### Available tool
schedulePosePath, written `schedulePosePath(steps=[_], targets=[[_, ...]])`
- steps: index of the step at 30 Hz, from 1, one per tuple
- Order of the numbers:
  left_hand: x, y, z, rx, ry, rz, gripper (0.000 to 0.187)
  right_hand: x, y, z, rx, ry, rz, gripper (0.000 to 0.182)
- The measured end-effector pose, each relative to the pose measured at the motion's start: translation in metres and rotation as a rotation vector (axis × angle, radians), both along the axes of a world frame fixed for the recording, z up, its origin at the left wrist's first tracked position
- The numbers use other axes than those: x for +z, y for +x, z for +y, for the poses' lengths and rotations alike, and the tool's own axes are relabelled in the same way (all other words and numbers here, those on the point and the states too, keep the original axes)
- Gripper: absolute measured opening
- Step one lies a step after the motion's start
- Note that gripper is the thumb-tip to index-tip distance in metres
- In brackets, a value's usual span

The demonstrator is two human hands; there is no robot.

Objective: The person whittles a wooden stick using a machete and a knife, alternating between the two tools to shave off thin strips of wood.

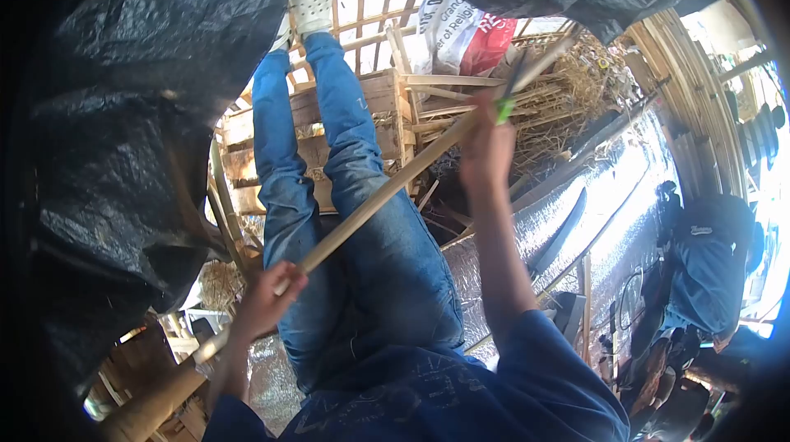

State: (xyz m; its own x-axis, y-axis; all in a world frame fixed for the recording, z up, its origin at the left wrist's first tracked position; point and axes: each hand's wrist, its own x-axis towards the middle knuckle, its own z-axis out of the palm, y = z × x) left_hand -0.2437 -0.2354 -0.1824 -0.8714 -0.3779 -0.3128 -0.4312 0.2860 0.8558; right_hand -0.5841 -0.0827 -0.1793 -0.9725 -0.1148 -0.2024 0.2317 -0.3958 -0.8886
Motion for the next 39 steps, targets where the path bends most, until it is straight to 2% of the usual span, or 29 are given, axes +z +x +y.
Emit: schedulePosePath(steps=[1, 3, 5, 7, 9, 11, 13, 14, 16, 18, 19, 23, 25, 27, 29, 31, 32, 33, 34, 35, 37, 38, 39], targets=[[0.002, 0.007, -0.012, 0.0, -0.185, 0.014, 0.028, 0.003, -0.016, 0.018, 0.073, 0.012, 0.067, 0.015], [0.009, 0.024, -0.037, 0.032, -0.413, -0.186, 0.025, 0.006, -0.051, 0.038, -0.049, -0.05, 0.058, 0.01], [0.029, 0.029, -0.055, 0.117, -0.424, -0.297, 0.023, 0.009, -0.078, 0.053, -0.235, 0.062, 0.005, 0.01], [0.015, 0.049, -0.08, 0.127, -0.597, -0.027, 0.022, 0.01, -0.096, 0.073, -0.136, 0.067, 0.015, 0.015], [0.023, 0.056, -0.094, 0.153, -0.585, -0.062, 0.02, -0.004, -0.122, 0.09, -0.22, 0.081, -0.022, 0.018], [0.023, 0.061, -0.105, 0.15, -0.565, 0.098, 0.019, -0.006, -0.122, 0.094, -0.262, 0.076, -0.067, 0.022], [0.024, 0.062, -0.11, 0.211, -0.495, 0.097, 0.021, -0.024, -0.131, 0.113, -0.106, 0.07, -0.057, 0.032], [0.024, 0.064, -0.114, 0.219, -0.496, 0.089, 0.021, -0.039, -0.145, 0.128, -0.053, 0.046, -0.048, 0.031], [0.024, 0.066, -0.12, 0.137, -0.79, 0.0, 0.024, -0.031, -0.132, 0.114, -0.127, 0.045, -0.084, 0.024], [0.02, 0.072, -0.123, 0.197, -0.902, 0.006, 0.024, -0.022, -0.109, 0.095, -0.231, 0.078, -0.098, 0.028], [0.02, 0.073, -0.124, 0.188, -0.952, -0.005, 0.024, -0.028, -0.109, 0.096, -0.201, 0.023, -0.113, 0.027], [-0.004, 0.071, -0.129, 0.367, -1.009, 0.153, 0.026, -0.049, -0.1, 0.098, -0.161, -0.037, -0.149, 0.027], [-0.008, 0.069, -0.127, 0.389, -1.021, 0.131, 0.028, -0.057, -0.096, 0.097, -0.139, -0.046, -0.154, 0.027], [-0.013, 0.064, -0.124, 0.569, -1.045, 0.196, 0.031, -0.059, -0.091, 0.096, -0.135, -0.139, -0.245, 0.027], [-0.027, 0.066, -0.133, 0.574, -1.115, 0.17, 0.033, -0.061, -0.088, 0.09, -0.169, -0.156, -0.269, 0.026], [-0.058, 0.064, -0.145, 0.744, -0.571, 0.415, 0.032, -0.075, -0.085, 0.09, -0.053, -0.131, -0.195, 0.026], [-0.073, 0.059, -0.146, 0.803, -0.125, 0.597, 0.027, -0.083, -0.085, 0.087, -0.061, -0.086, -0.228, 0.025], [-0.111, 0.068, -0.156, 0.846, -0.244, 0.538, 0.032, -0.097, -0.081, 0.082, -0.084, 0.061, -0.161, 0.024], [-0.132, 0.069, -0.156, 0.967, -0.008, 0.687, 0.039, -0.105, -0.074, 0.078, -0.051, 0.127, -0.101, 0.024], [-0.148, 0.067, -0.153, 1.076, 0.247, 0.828, 0.046, -0.104, -0.063, 0.07, -0.075, 0.008, -0.194, 0.025], [-0.169, 0.065, -0.155, 1.034, 0.266, 1.095, 0.06, -0.114, -0.06, 0.072, 0.068, -0.127, -0.22, 0.025], [-0.164, 0.055, -0.155, 1.189, 0.257, 1.076, 0.061, -0.103, -0.052, 0.063, 0.016, -0.106, -0.244, 0.025], [-0.153, 0.05, -0.155, 1.347, 0.236, 1.043, 0.062, -0.103, -0.051, 0.064, 0.077, -0.156, -0.239, 0.026]])
